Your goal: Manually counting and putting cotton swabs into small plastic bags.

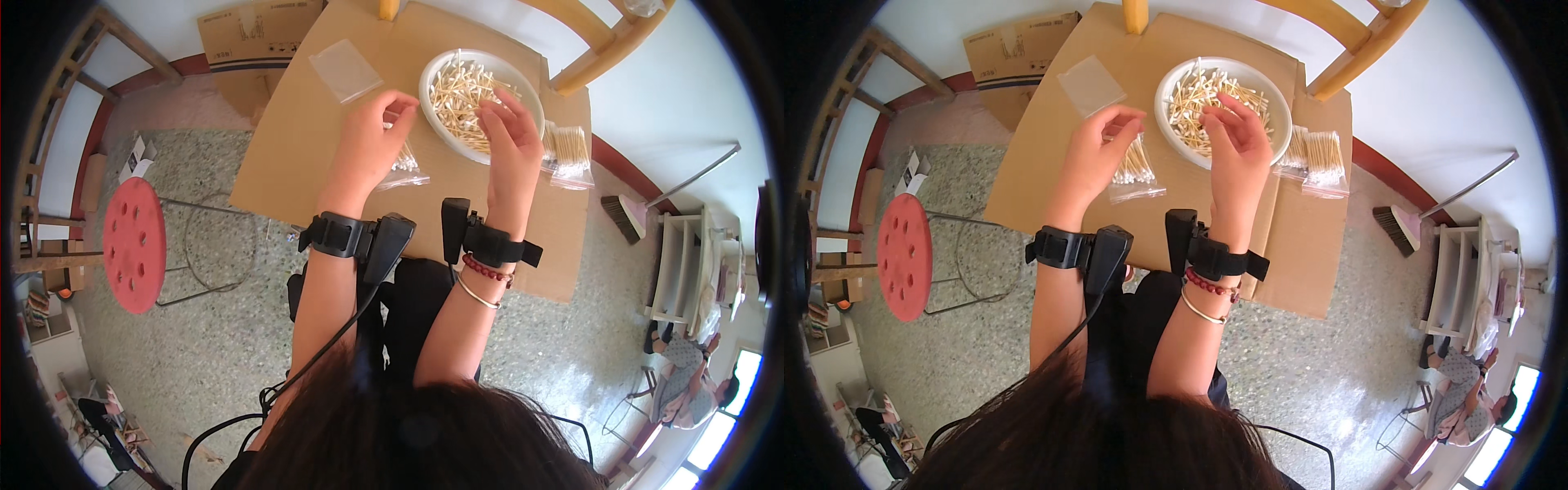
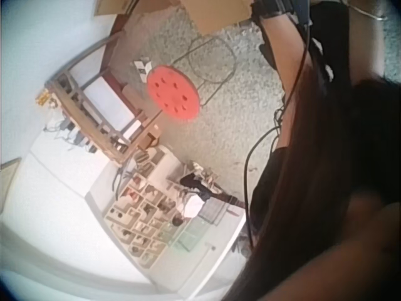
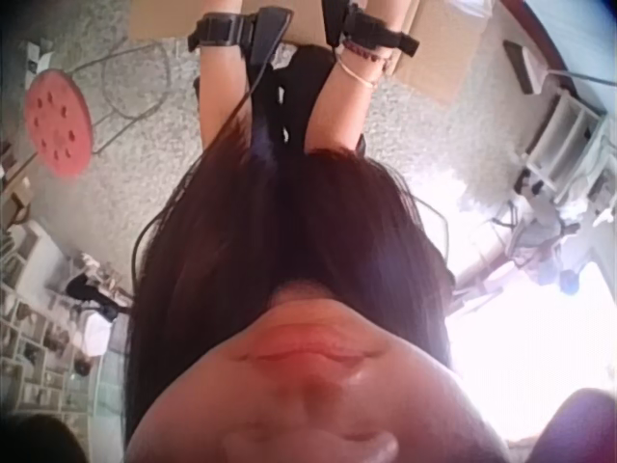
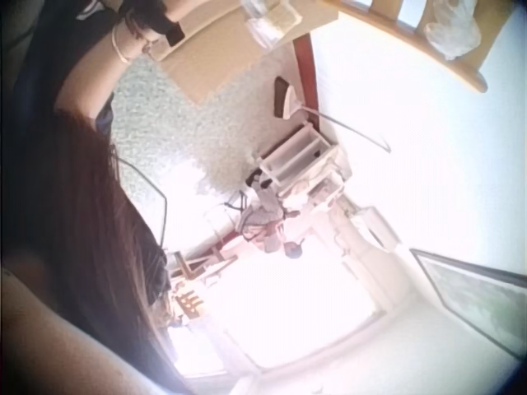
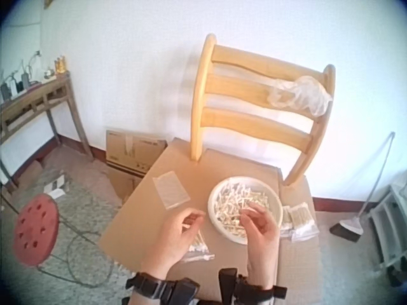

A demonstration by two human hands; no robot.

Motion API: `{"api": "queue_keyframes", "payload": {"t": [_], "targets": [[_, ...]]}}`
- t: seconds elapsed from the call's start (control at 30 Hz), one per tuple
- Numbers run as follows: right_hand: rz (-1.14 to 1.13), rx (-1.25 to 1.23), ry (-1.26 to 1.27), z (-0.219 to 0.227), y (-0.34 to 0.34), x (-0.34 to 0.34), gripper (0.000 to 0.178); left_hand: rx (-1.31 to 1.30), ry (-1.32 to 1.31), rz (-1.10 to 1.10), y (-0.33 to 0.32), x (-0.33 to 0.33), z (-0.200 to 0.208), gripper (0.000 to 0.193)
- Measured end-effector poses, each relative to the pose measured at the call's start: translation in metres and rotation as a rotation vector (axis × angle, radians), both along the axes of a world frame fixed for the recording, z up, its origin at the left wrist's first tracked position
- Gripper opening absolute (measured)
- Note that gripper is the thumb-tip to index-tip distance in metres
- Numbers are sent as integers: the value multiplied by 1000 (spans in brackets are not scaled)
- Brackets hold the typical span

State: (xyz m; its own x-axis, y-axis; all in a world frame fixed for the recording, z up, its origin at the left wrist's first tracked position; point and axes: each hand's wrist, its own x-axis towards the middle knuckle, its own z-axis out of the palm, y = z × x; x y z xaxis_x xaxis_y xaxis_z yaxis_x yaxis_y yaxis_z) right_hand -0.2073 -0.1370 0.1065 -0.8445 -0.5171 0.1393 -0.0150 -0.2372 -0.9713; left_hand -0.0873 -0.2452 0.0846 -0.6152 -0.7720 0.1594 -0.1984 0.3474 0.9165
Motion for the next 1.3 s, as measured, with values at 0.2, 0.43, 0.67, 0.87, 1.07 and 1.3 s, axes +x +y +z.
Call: {"api": "queue_keyframes", "payload": {"t": [0.2,0.43,0.67,0.87,1.07,1.3], "targets": [[148,-178,-140,4,-4,6,26,458,319,-123,12,-12,22,28],[242,-215,-179,12,-6,15,28,579,414,-113,10,-8,27,26],[272,-198,-159,11,-7,18,32,501,560,-186,10,-7,25,23],[200,-148,-77,9,-7,16,29,234,347,-145,11,-6,27,19],[140,-64,108,12,-9,19,24,-206,251,-43,15,-12,17,19],[176,-76,126,12,-13,22,20,274,501,-147,12,-7,27,15]]}}
